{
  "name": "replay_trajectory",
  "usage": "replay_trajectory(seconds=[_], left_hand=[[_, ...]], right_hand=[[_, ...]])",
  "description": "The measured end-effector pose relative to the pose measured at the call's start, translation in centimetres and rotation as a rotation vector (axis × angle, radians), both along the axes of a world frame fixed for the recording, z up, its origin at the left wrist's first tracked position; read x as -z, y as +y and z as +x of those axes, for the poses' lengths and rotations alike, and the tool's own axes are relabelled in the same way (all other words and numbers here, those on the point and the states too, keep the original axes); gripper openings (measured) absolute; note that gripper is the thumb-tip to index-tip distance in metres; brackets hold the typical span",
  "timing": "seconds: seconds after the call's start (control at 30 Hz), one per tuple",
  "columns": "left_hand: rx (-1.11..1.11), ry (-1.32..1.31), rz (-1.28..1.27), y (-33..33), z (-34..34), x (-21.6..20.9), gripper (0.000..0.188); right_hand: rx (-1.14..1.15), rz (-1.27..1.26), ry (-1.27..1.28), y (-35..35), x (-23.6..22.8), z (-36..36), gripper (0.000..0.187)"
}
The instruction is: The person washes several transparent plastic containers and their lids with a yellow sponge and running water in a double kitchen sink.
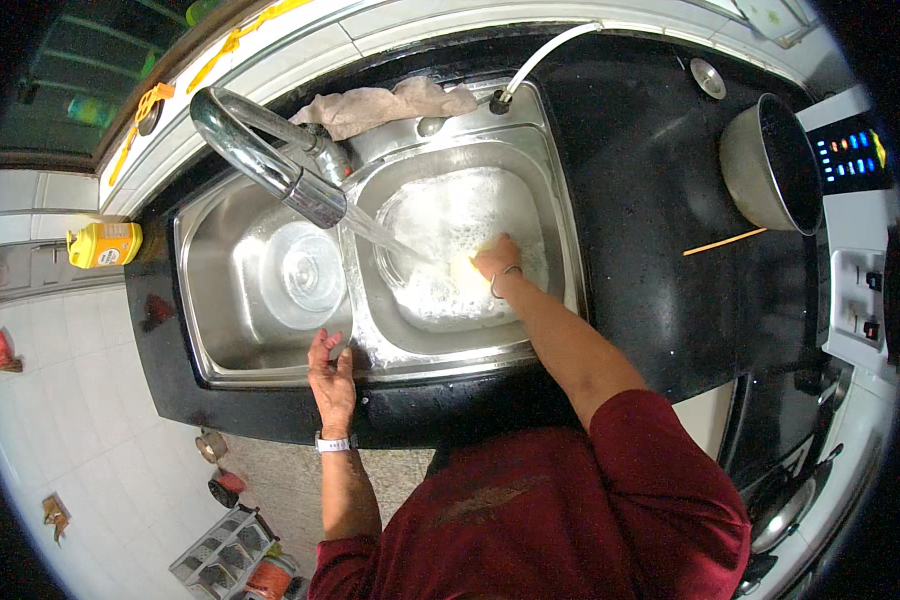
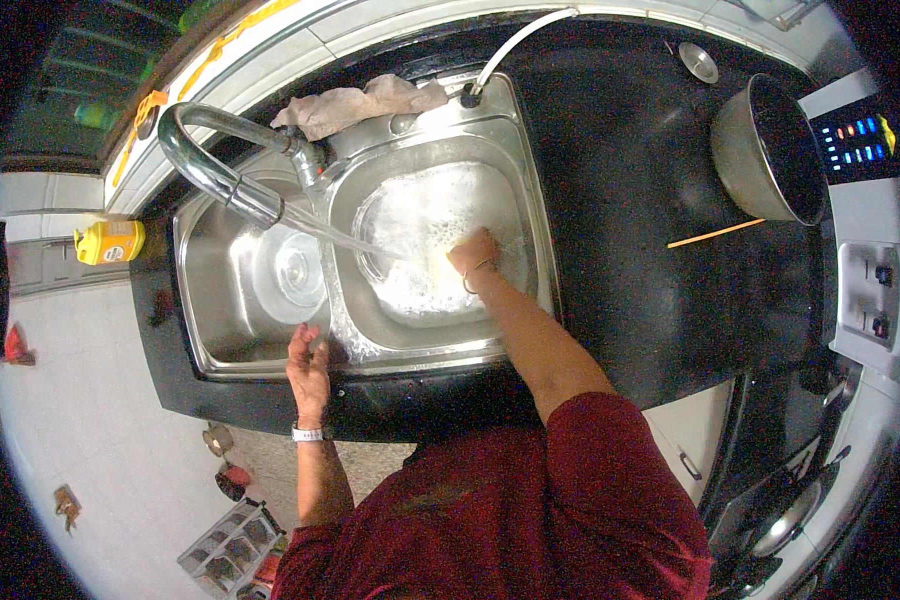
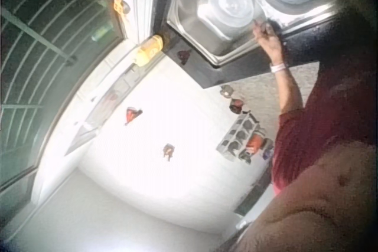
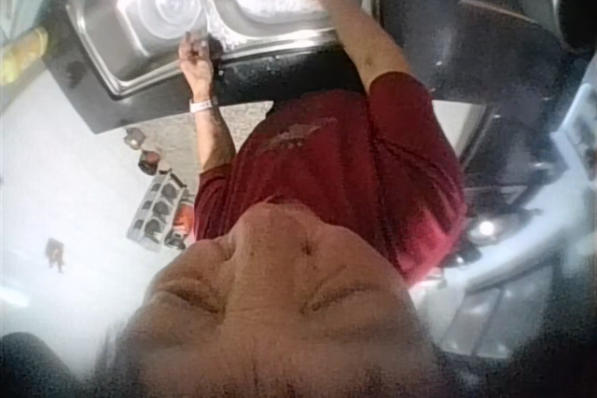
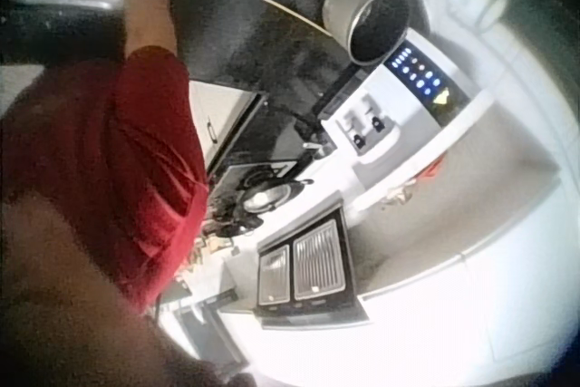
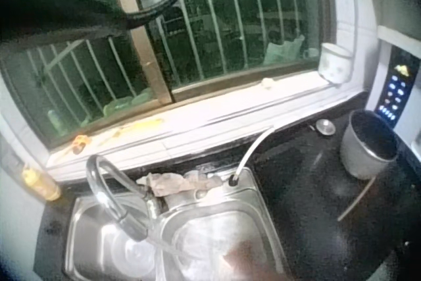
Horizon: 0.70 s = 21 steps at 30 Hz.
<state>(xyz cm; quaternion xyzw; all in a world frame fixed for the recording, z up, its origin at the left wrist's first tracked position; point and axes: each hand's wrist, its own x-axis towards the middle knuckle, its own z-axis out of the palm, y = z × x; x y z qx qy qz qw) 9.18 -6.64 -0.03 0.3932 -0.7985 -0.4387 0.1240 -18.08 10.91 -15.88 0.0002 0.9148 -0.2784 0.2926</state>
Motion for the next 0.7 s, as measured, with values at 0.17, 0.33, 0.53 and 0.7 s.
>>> replay_trajectory(seconds=[0.17, 0.33, 0.53, 0.7], left_hand=[[0.098, 0.075, -0.119, 1.6, -2.9, -2.7, 0.027], [0.363, 0.007, -0.131, 3.1, -10.2, -2.7, 0.031], [0.683, -0.345, -0.876, 1.4, -17.5, 2.2, 0.052], [0.717, -0.577, -1.073, 1.0, -21.0, 2.0, 0.059]], right_hand=[[0.009, -0.084, 0.041, -0.2, -0.1, 0.8, 0.041], [0.035, -0.139, -0.085, 0.4, -1.0, -0.6, 0.069], [-0.291, -0.209, -0.147, -0.1, -1.2, 0.3, 0.039], [-0.391, -0.248, -0.336, -1.8, -2.7, 3.1, 0.037]])
